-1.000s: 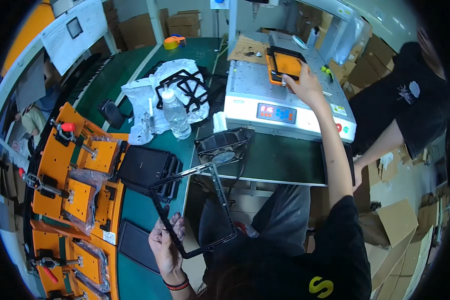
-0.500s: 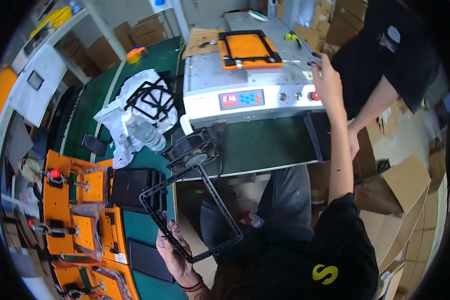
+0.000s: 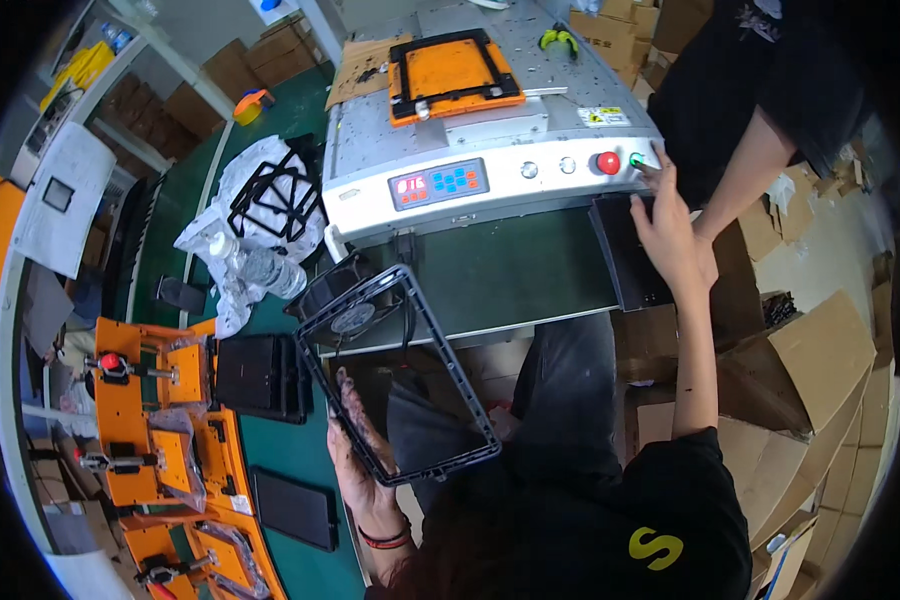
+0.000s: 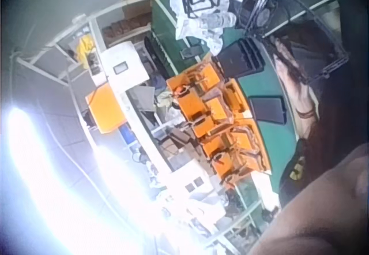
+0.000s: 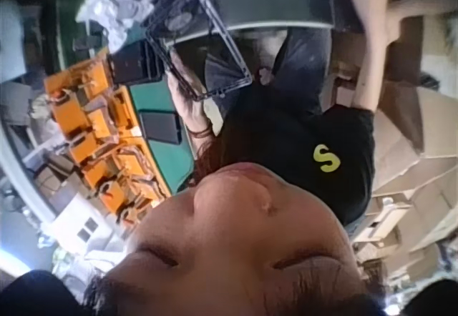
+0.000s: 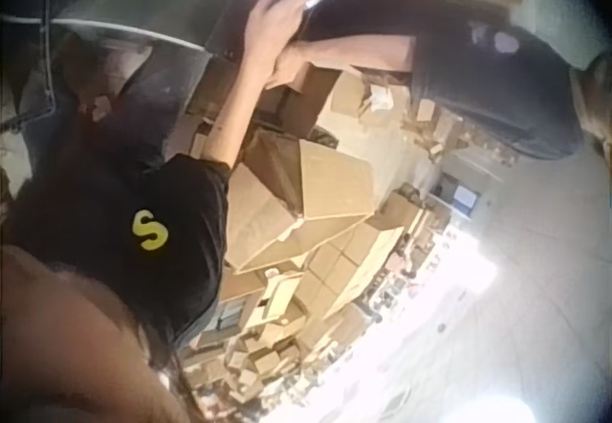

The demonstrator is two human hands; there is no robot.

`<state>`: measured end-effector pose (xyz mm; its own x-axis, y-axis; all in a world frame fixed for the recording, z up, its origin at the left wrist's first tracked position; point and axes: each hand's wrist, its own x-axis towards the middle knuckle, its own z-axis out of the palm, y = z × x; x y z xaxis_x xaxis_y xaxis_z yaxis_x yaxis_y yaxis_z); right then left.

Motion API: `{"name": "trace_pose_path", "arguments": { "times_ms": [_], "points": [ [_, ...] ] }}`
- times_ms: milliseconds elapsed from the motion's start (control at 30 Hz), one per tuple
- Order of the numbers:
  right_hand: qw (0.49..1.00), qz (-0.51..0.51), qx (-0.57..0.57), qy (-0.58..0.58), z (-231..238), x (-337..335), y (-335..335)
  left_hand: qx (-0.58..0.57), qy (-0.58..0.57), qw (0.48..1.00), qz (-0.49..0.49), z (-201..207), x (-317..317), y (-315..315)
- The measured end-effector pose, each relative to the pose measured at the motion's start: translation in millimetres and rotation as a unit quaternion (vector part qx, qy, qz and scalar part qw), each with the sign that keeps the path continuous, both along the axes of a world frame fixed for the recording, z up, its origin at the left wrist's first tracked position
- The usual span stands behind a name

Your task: The person assembles black electronic devices by placing frames and mesh screens into a press machine. They apply a white substance from a tube onto the mesh screens and wipe the surfaces with a cloth. The person also cleans their hands with a liquid from a bottle during the process.

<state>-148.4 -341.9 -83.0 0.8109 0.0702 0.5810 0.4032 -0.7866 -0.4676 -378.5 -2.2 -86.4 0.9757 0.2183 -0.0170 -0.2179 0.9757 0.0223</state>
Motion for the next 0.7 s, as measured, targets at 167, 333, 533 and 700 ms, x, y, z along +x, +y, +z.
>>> {"name": "trace_pose_path", "arguments": {
  "times_ms": [167, 333, 533, 700],
  "points": [
    [0.998, -0.024, -0.061, 0.005, 14, 2, -6, 0.109, -0.031, 0.993, -0.038, -5, 4, -8],
    [0.922, 0.187, 0.319, 0.116, 37, -38, 56, 0.180, 0.026, 0.983, -0.016, 3, -2, -18],
    [0.285, 0.621, 0.606, 0.408, 0, -94, 176, 0.143, -0.002, 0.981, -0.127, -10, -17, -28],
    [0.123, 0.654, 0.628, 0.404, -23, -109, 214, 0.141, 0.042, 0.970, -0.193, -21, -48, -29]
  ]
}}
